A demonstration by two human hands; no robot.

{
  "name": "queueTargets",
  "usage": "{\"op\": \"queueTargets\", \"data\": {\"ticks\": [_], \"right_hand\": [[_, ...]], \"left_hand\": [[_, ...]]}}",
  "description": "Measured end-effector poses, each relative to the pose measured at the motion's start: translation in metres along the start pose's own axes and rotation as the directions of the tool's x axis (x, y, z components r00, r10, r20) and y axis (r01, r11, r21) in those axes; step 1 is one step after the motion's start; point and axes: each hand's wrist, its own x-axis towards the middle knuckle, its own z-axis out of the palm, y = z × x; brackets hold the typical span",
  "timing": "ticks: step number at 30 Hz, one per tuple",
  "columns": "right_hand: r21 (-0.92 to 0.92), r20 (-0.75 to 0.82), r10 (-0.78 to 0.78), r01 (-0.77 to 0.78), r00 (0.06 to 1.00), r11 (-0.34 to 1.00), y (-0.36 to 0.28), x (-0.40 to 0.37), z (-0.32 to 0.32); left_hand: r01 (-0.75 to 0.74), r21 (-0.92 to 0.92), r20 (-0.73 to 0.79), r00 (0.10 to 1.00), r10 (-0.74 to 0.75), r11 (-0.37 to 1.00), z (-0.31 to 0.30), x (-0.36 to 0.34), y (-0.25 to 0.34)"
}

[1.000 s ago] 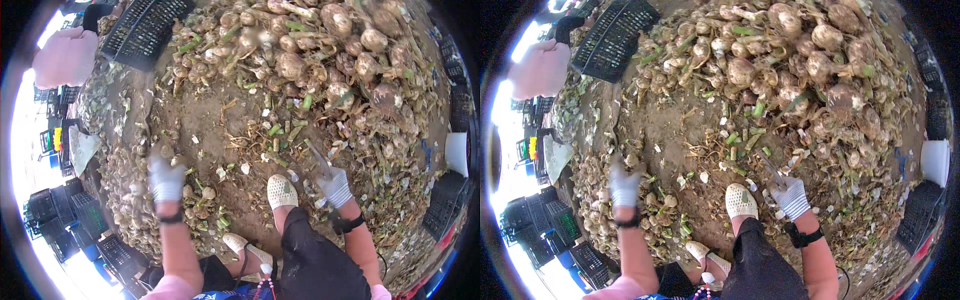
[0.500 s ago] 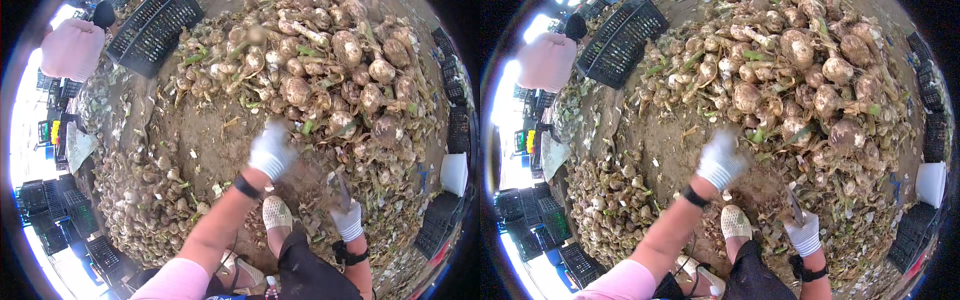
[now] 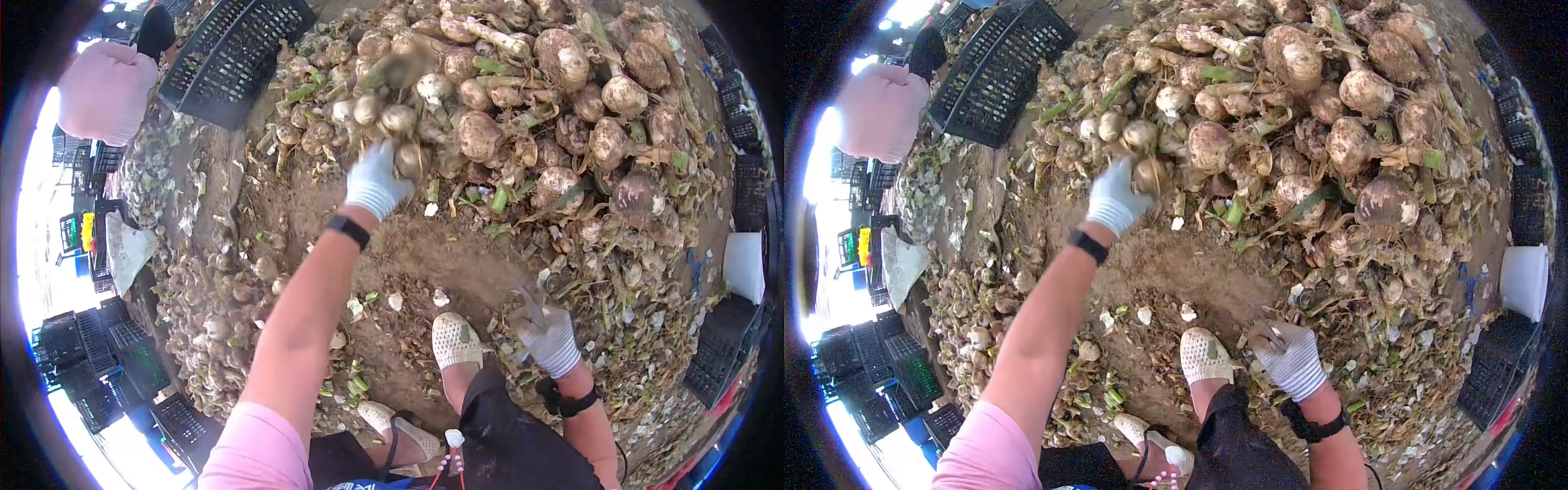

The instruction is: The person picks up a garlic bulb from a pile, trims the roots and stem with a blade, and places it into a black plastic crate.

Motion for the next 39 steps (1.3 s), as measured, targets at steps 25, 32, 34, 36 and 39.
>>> {"op": "queueTargets", "data": {"ticks": [25,32,34,36,39], "right_hand": [[0.065,-0.161,0.006,0.004,0.987,0.998,0.037,0.012,0.028],[-0.605,0.032,-0.269,0.233,0.963,0.762,-0.014,0.028,0.044],[-0.630,0.152,-0.304,0.330,0.940,0.703,-0.035,0.030,0.053],[-0.669,0.177,-0.332,0.361,0.927,0.650,-0.045,0.030,0.064],[-0.721,0.189,-0.395,0.400,0.899,0.566,-0.052,0.026,0.068]], "left_hand": [[0.050,-0.446,0.436,0.884,0.169,0.894,0.019,-0.133,0.038],[0.267,-0.865,0.327,0.942,0.073,0.425,-0.011,-0.178,0.021],[0.207,-0.823,0.313,0.942,0.119,0.529,-0.016,-0.182,0.024],[0.351,-0.936,0.346,0.911,0.222,0.018,0.017,-0.186,0.020],[0.259,-0.964,0.264,0.922,0.282,0.056,-0.007,-0.200,0.031]]}}
